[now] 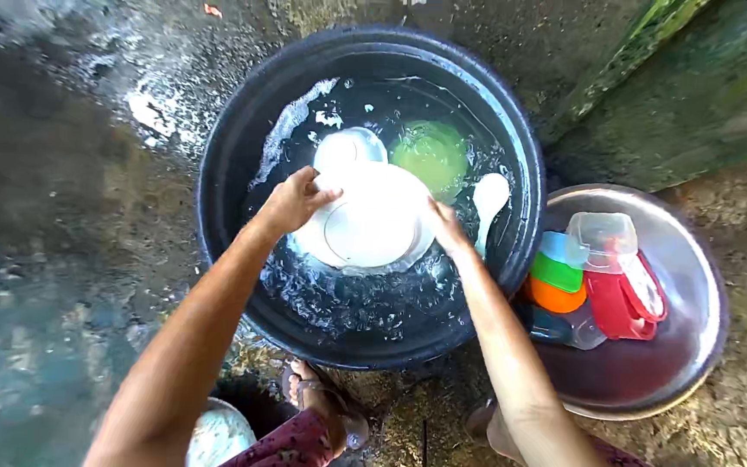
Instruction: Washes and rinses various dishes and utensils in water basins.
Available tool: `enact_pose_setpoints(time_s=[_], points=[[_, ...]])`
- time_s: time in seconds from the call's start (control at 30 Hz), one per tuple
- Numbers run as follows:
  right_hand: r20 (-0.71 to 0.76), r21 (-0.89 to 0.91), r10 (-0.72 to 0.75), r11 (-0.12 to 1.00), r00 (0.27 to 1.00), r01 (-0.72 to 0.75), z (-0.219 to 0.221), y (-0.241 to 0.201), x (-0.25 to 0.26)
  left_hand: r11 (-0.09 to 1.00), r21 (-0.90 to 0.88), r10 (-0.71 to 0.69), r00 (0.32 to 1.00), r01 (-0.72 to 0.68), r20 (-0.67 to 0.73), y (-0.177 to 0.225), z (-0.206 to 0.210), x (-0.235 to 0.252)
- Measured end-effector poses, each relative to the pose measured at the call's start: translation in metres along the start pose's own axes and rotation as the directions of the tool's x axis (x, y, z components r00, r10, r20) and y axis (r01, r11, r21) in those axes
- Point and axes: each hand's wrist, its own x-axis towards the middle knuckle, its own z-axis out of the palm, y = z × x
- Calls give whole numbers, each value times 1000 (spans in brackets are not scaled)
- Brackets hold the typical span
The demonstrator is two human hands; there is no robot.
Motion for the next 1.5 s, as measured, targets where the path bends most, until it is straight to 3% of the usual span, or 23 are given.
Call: enact_pose_setpoints(time_s=[0.1, 0.17, 0.23, 0.3, 0.4, 0.5, 0.53, 0.57, 0.6, 0.63, 0.7, 0.77, 0.83, 0.9, 0.97, 1.07, 1.1, 1.17, 1.23, 1.3, 1.33, 1.4, 1.5], points=[[3, -104, 165, 981, 986, -164, 24, 27, 0, 985, -19, -168, 984, 170, 66, -40, 32, 41], [18, -18, 278, 960, 960, -278, 35, 47, -8, 984, 68, -161, 986, 164, -53, -42, 66, 56], [46, 178, 400, 898, 915, -402, 46, 50, -21, 974, 207, -57, 981, 95, -184, -28, 107, 69], [-3, 401, 479, 805, 878, -438, 53, 48, -25, 969, 246, 50, 983, -5, -175, -3, 146, 80], [-136, 619, 559, 693, 818, -370, 51, 45, -17, 899, 326, 268, 956, -292, 117, 28, 193, 61], [-224, 527, 584, 746, 780, -407, 38, 50, -7, 684, 368, 577, 775, -631, 258, -13, 223, 16], [-244, 434, 585, 779, 773, -453, 35, 50, -8, 609, 352, 688, 694, -711, 213, -41, 225, 3], [-260, 326, 567, 813, 782, -482, 33, 48, -9, 594, 329, 730, 664, -734, 162, -70, 217, -7], [-265, 288, 559, 824, 786, -489, 35, 45, -10, 644, 311, 703, 701, -700, 122, -95, 200, -13], [-276, 269, 543, 836, 793, -479, 39, 42, -11, 724, 311, 615, 781, -615, 113, -111, 177, -15], [-234, 223, 510, 857, 827, -465, 46, 37, -16, 861, 353, 353, 930, -366, 103, -113, 135, 1], [-212, 273, 511, 850, 833, -451, 56, 35, -19, 921, 349, 192, 981, -176, -12, -94, 119, 31], [-257, 372, 526, 828, 810, -420, 62, 36, -20, 968, 248, 54, 995, -30, -89, -47, 126, 57], [-257, 452, 487, 824, 835, -341, 62, 39, -23, 978, 183, 123, 987, -103, -101, -12, 157, 68], [-294, 521, 466, 810, 834, -269, 58, 41, -25, 936, 215, 276, 960, -279, 42, 5, 190, 60], [-356, 388, 490, 852, 796, -351, 44, 40, -22, 731, 340, 560, 805, -592, 196, -16, 212, 13], [-371, 304, 503, 860, 781, -411, 41, 38, -19, 667, 367, 616, 757, -649, 219, -33, 207, -1], [-314, 202, 512, 859, 800, -470, 37, 36, -12, 609, 444, 609, 746, -658, 270, -61, 181, -23], [-181, 137, 537, 844, 824, -519, 28, 32, -8, 578, 507, 638, 741, -640, 210, -73, 152, -37], [1, 24, 562, 827, 827, -562, 10, 11, -5, 574, 494, 692, 709, -654, 135, -61, 121, -44], [66, -89, 562, 826, 824, -556, -1, -4, -7, 561, 483, 718, 686, -672, 121, -50, 103, -47], [164, -389, 448, 848, 879, -359, -32, -46, -14, 527, 451, 750, 644, -720, 153, -24, 62, -49], [383, -601, -9, 757, 924, 257, -75, -104, -40, 418, 448, 827, 535, -790, 172, 24, 15, -50]])
